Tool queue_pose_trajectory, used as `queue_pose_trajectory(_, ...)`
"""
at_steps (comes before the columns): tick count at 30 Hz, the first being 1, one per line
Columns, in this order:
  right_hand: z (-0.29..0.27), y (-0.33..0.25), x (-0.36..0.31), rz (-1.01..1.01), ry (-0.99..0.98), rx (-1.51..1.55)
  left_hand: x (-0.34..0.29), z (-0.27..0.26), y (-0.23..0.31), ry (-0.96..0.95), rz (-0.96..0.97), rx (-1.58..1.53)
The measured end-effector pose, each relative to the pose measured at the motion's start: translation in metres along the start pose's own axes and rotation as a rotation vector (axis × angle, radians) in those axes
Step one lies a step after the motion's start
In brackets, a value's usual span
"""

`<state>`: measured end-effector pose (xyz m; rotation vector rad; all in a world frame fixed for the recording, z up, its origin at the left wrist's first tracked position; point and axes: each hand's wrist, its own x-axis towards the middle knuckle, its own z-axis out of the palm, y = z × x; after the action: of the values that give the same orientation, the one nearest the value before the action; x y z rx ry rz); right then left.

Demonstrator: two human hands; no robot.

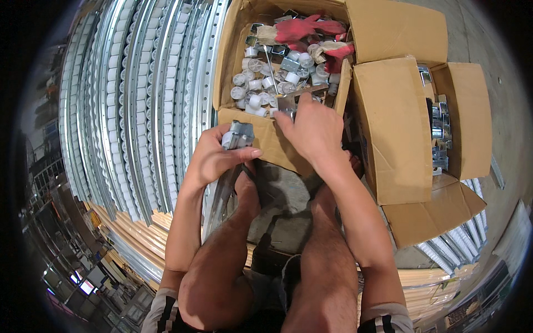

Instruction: The person attaches metal brackets and plastic rollers to a long metal track piece using a small hammer and by hand, retrieving parts from cardboard boxes on the floor.

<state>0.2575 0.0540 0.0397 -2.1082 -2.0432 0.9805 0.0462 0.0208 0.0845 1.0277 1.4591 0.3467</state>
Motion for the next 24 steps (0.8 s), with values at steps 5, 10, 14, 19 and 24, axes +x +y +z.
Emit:
queue_pose_trajectory(5,0.037,0.014,0.0,-0.218,0.117,-0.159,0.018,-0.009,-0.017,-0.04,-0.031,-0.18)
queue_pose_trajectory(10,0.032,0.033,-0.035,-0.232,0.207,-0.208,0.031,-0.017,-0.025,-0.062,-0.105,-0.097)
queue_pose_trajectory(14,0.045,0.042,-0.058,-0.21,0.154,-0.309,0.034,-0.014,-0.032,-0.053,-0.095,-0.099)
queue_pose_trajectory(19,0.029,0.035,-0.05,0.039,-0.016,-0.163,0.04,-0.011,-0.042,0.05,-0.028,0.067)
queue_pose_trajectory(24,0.007,0.038,-0.048,0.116,0.11,0.541,0.051,-0.013,-0.061,0.051,0.015,0.188)
